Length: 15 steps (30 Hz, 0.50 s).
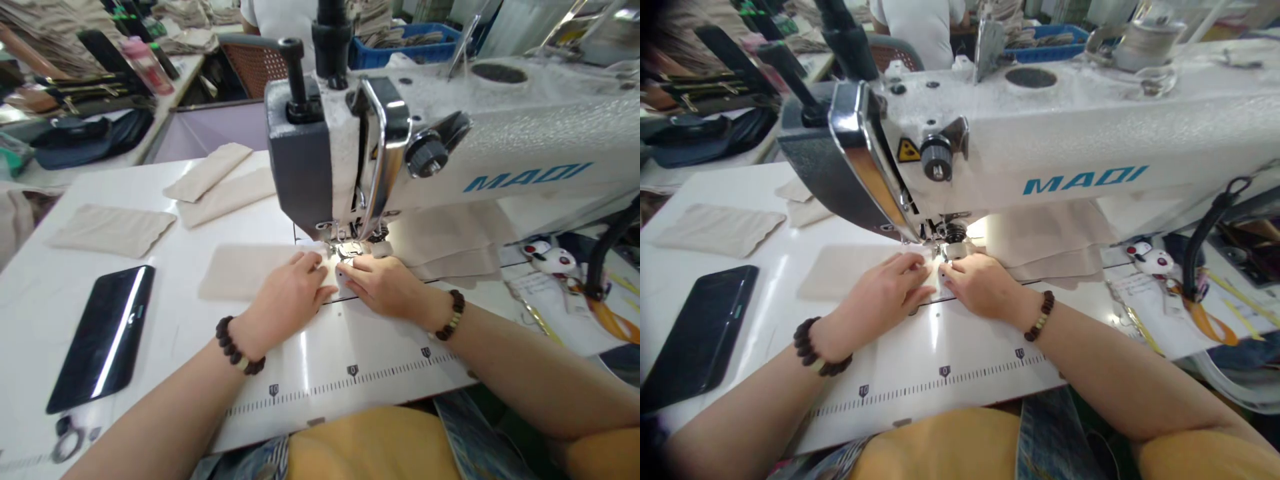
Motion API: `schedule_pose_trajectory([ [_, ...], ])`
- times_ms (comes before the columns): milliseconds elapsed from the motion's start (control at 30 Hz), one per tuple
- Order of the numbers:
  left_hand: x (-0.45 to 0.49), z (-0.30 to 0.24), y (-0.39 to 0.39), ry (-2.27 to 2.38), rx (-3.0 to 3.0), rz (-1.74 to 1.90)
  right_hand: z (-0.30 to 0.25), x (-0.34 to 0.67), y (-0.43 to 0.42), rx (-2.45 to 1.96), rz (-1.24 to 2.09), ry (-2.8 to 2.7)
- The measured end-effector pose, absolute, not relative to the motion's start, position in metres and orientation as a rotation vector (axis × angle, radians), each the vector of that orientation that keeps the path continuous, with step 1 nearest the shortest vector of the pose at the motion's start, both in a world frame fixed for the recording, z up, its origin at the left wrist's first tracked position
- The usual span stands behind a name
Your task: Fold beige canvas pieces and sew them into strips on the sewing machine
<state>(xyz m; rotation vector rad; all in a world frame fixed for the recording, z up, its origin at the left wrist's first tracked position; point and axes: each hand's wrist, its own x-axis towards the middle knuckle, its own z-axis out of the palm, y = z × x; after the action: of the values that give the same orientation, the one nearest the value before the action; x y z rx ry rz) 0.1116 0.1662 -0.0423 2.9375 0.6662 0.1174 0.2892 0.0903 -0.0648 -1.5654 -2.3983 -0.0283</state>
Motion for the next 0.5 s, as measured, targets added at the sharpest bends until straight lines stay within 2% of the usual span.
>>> schedule_pose_trajectory([
  [167,0.109,-0.033,0.146,0.475,2.917,-0.027,-0.063,0.294,0.087,-1.344,-0.083,-2.453],
  [500,0.102,-0.043,0.153,0.295,2.841,0.063,-0.060,0.294,0.080,-1.122,-0.036,-2.505],
])
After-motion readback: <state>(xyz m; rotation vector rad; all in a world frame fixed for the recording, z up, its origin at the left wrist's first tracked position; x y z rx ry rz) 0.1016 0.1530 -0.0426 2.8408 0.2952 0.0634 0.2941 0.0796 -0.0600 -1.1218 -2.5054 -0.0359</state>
